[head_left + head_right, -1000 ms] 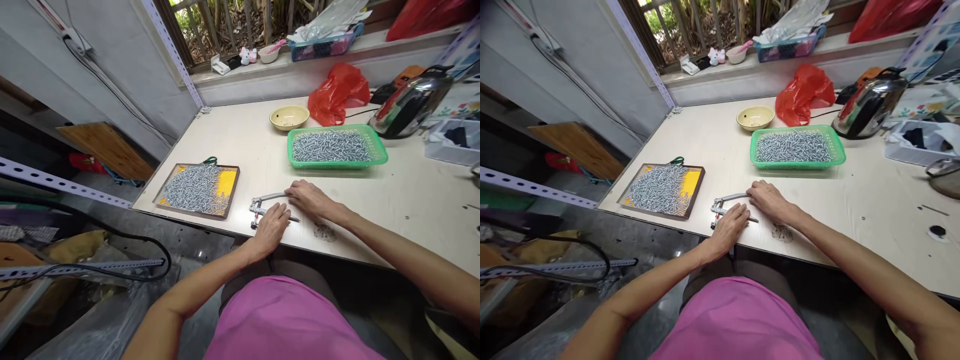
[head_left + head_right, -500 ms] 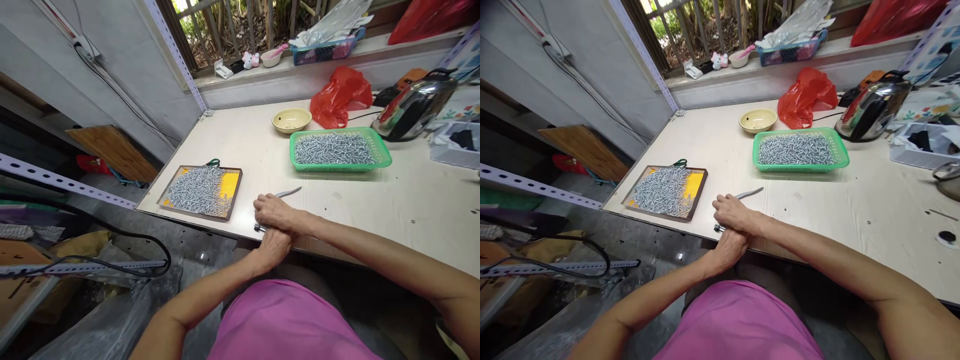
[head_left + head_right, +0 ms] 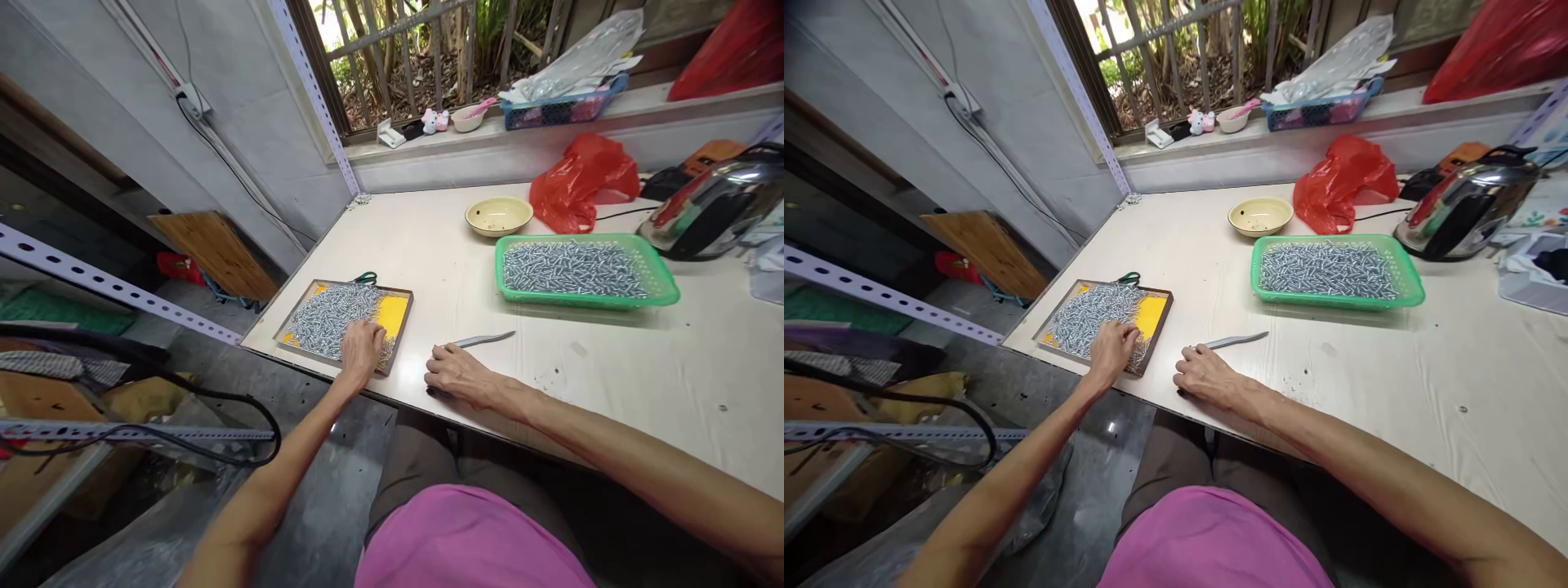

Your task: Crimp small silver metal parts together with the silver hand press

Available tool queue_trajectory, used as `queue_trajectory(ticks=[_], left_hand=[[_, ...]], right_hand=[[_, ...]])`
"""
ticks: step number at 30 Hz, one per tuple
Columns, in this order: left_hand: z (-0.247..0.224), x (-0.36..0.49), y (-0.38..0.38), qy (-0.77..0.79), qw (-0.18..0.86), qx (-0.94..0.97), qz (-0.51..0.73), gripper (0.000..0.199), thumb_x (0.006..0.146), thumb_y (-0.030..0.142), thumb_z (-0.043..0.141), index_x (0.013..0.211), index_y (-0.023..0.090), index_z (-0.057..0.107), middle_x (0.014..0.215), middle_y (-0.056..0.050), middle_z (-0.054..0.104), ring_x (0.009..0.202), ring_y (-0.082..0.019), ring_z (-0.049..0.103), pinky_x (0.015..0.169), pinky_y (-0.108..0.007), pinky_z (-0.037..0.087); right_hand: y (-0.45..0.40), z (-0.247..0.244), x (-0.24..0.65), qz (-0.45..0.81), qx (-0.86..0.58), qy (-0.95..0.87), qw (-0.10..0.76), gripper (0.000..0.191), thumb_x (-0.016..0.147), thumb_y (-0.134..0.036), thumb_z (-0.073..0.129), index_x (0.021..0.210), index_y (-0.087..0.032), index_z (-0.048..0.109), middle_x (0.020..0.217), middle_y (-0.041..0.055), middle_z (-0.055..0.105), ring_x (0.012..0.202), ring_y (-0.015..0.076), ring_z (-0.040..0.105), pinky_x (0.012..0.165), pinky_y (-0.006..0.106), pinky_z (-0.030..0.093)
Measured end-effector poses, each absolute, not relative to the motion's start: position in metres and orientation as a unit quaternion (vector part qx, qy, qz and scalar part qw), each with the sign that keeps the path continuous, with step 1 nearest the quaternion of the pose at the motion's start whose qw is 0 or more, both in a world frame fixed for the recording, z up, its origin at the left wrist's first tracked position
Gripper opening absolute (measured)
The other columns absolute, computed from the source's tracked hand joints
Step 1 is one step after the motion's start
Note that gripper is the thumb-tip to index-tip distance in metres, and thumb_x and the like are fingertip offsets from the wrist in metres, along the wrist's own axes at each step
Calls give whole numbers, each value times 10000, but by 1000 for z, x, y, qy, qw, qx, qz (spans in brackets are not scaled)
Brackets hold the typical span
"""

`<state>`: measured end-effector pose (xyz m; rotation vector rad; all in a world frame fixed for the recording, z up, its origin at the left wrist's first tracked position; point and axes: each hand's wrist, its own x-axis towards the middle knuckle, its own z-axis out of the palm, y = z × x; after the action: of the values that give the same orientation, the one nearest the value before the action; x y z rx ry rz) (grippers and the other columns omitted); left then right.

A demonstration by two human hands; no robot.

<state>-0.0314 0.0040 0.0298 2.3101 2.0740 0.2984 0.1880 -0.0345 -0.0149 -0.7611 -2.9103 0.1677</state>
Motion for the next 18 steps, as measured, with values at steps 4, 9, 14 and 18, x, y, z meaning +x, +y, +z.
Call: queue_trajectory(ticks=[4, 9, 14, 18], left_hand=[[19, -37, 22, 676, -3, 737, -3, 282, 908, 315, 476, 876, 175, 718, 989, -127, 626, 1041, -291, 494, 744, -341, 422], [10, -35, 30, 672, 0, 741, -16, 283, 893, 252, 454, 859, 148, 715, 998, -144, 637, 1016, -286, 522, 725, -341, 429], [14, -39, 38, 662, 30, 749, -17, 268, 855, 178, 454, 849, 135, 719, 958, -144, 670, 946, -268, 580, 701, -324, 419], [19, -42, 37, 661, 60, 747, 38, 238, 845, 188, 476, 878, 156, 710, 918, -110, 688, 889, -232, 603, 728, -305, 417]], right_hand=[[-40, -14, 182, 162, -287, -933, 142, 165, 936, -163, 438, 900, -180, 598, 841, 52, 632, 804, 165, 540, 707, 280, 394], [-40, 10, 205, 224, -411, -804, 365, 224, 971, -295, 416, 1056, -179, 588, 946, 62, 668, 810, 150, 611, 735, 277, 478], [-16, 52, 300, 6, -600, -692, 403, 249, 949, -316, 459, 1076, -202, 640, 1025, 89, 676, 843, 198, 627, 788, 355, 478], [-5, 46, 374, -82, -682, -666, 292, 266, 918, -311, 522, 1099, -203, 683, 1080, 141, 650, 928, 251, 607, 776, 391, 474]])
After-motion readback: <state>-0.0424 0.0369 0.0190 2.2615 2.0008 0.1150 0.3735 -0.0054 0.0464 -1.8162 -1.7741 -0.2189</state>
